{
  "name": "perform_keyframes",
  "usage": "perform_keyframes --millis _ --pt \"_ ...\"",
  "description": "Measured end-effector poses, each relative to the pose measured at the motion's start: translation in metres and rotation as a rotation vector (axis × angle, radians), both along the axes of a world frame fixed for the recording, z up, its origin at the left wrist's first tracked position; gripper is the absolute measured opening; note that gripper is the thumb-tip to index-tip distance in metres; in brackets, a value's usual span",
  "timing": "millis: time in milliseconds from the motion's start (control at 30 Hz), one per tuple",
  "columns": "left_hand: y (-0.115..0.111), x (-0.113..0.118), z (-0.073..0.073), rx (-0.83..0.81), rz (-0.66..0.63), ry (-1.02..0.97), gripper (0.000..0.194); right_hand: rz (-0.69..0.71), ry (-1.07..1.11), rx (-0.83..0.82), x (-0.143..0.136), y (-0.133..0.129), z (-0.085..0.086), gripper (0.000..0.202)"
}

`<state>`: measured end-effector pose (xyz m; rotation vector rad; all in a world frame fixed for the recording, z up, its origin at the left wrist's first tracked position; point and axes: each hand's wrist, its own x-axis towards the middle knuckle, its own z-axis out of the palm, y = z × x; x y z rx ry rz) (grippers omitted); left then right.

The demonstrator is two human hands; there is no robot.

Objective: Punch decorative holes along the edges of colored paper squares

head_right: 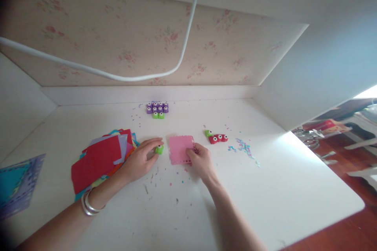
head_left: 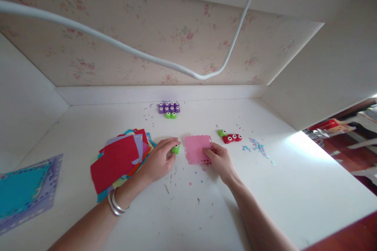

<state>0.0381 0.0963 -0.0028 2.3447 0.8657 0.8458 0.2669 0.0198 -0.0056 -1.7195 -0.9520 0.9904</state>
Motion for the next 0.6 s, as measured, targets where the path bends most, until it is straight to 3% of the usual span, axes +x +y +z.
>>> perform_keyframes --millis 200,400,600 --pt "-0.0005 0.0049 -0.0040 0.056 0.161 0.067 0.029 0.026 0.085 0.012 -0.0011 -0.0006 0.0024 0.018" --pt "0.0002 0.0015 -0.0053 -0.052 0.049 -0.001 0.026 0.041 0.192 0.000 -0.0049 -0.0009 0.0068 0.023" --pt "0.0003 -0.0009 -0.0059 -0.177 0.050 -0.057 0.026 0.044 0.202 -0.019 -0.0073 -0.0012 0.0091 0.024"
